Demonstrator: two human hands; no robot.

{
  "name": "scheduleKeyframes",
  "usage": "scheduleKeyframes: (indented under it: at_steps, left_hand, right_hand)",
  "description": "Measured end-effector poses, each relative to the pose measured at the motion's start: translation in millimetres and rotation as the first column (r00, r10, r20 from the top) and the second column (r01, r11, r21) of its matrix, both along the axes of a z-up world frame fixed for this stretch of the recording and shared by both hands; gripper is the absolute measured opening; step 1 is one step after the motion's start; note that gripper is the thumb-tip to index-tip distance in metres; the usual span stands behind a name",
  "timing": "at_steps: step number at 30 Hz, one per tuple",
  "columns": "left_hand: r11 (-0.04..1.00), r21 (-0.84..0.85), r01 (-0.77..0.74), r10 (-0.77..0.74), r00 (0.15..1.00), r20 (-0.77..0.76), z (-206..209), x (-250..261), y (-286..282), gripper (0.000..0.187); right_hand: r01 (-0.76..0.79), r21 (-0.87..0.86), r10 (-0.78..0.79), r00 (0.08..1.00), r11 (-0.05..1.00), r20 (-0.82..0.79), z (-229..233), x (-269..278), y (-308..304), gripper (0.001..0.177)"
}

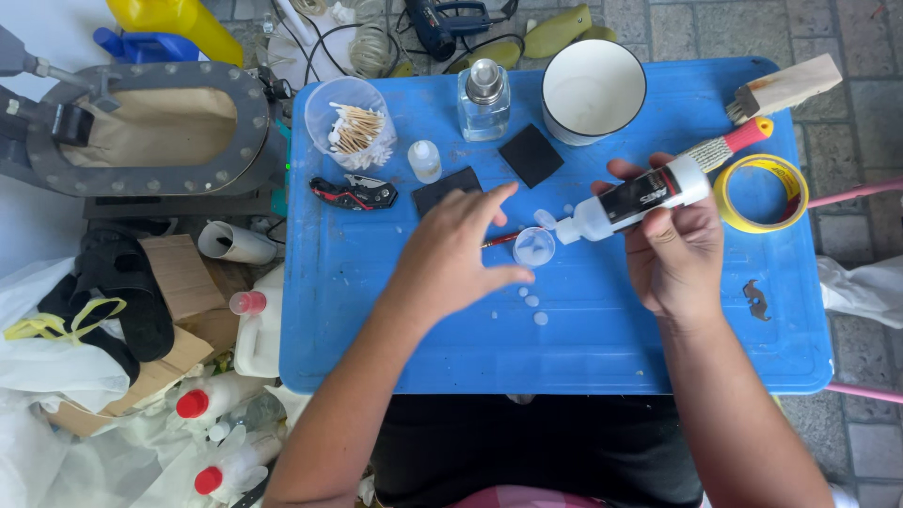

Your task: The person pours white paint into a small cup, then uses a paintbrush to apply white paint along the midsole of a black sneaker with yellow tape masking. The person repeatedly dips the brush and paints the exposed midsole area.

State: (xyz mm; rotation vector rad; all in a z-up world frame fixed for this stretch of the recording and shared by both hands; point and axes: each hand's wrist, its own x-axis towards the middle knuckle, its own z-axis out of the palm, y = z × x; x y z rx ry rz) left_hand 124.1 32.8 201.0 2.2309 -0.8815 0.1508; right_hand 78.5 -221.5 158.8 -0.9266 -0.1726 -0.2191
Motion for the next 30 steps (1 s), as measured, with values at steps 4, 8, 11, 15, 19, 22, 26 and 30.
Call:
scheduleKeyframes:
  at_steps: [4, 8, 11, 15, 19, 22, 26, 30]
  left_hand:
    - [0.995, 0.032, -0.092, 0.093, 0.995, -0.032, -26, -24, -36, 0.114]
    - [0.987, -0.079, -0.142, 0.139, 0.989, -0.043, -44, -32, -70, 0.111]
    - [0.987, -0.101, -0.122, 0.113, 0.99, -0.084, -49, -27, -90, 0.115]
    - [0.997, -0.02, -0.078, 0.075, 0.988, -0.132, -46, -23, -104, 0.12]
    - [0.986, -0.162, 0.029, -0.039, 0.998, -0.056, -28, -11, -85, 0.117]
    - [0.948, -0.293, 0.125, -0.176, 0.972, -0.155, -14, 6, -68, 0.074]
    - [0.904, -0.355, 0.237, -0.302, 0.943, -0.138, -2, 11, -73, 0.051]
    - [0.918, -0.329, 0.22, -0.27, 0.956, -0.116, 3, 12, -88, 0.047]
  right_hand:
    - [0.007, -0.127, 0.003, 0.997, 0.992, 0.079, -1, -6, -11, 0.06]
    - [0.097, -0.2, -0.076, 0.991, 0.975, 0.114, -2, -15, -34, 0.061]
    - [0.161, -0.263, -0.122, 0.98, 0.951, 0.157, -3, -20, -48, 0.056]
    - [0.201, -0.354, -0.147, 0.974, 0.913, 0.174, -5, -27, -52, 0.052]
    - [0.175, -0.463, -0.111, 0.98, 0.869, 0.163, 2, -26, -47, 0.055]
    - [0.159, -0.52, -0.084, 0.983, 0.839, 0.165, 4, -26, -45, 0.054]
    - [0.178, -0.585, -0.081, 0.979, 0.791, 0.188, 7, -22, -44, 0.051]
    - [0.182, -0.566, -0.091, 0.978, 0.804, 0.186, 9, -19, -44, 0.048]
